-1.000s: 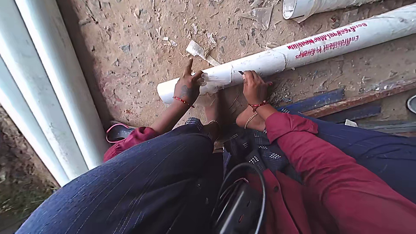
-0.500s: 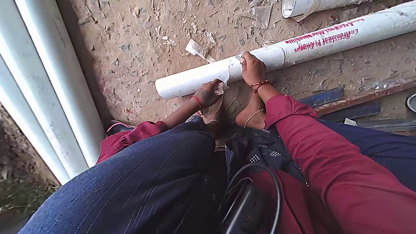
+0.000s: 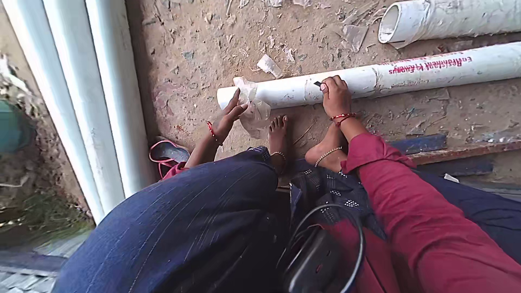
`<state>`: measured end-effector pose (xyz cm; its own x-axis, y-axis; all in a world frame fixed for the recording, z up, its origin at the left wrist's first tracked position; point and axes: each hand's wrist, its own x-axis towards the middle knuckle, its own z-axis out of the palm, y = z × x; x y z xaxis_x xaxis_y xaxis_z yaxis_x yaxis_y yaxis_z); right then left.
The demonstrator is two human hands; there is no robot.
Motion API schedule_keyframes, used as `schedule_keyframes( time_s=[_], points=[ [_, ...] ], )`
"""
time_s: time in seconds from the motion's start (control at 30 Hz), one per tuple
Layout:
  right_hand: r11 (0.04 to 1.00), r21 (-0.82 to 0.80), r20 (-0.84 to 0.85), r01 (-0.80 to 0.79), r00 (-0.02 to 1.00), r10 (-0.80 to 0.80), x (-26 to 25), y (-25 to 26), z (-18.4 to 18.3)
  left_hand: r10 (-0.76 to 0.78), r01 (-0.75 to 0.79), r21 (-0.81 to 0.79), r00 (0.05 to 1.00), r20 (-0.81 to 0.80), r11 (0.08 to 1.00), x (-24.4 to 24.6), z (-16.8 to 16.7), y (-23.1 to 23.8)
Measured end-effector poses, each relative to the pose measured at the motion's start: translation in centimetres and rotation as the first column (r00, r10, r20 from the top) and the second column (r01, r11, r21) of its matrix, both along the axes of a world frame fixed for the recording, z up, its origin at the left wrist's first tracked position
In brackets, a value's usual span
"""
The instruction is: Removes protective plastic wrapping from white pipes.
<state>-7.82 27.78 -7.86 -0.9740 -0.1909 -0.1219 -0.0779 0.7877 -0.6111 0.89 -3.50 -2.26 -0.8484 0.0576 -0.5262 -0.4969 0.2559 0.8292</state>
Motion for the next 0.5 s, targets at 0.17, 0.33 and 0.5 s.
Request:
schedule_keyframes(
  time_s=[0.17, 0.33, 0.5],
  points=[
    [0.997, -0.069, 0.067, 0.032, 0.997, -0.028, 5.5, 2.3, 1.0, 0.286, -0.321, -0.360, 0.947, -0.147, 0.876, 8.1, 0.4, -6.9],
    [0.907, -0.226, 0.228, 0.356, 0.924, -0.306, 6.0, 3.7, 3.2, 0.834, -0.854, -0.260, 0.507, -0.219, 0.451, 16.8, -1.4, -11.3],
    [0.877, -0.197, 0.279, 0.437, 0.883, -0.378, 6.8, 2.5, 12.5, 0.945, -0.968, -0.123, 0.241, -0.219, 0.219, 17.2, 2.7, -13.3]
  ],
)
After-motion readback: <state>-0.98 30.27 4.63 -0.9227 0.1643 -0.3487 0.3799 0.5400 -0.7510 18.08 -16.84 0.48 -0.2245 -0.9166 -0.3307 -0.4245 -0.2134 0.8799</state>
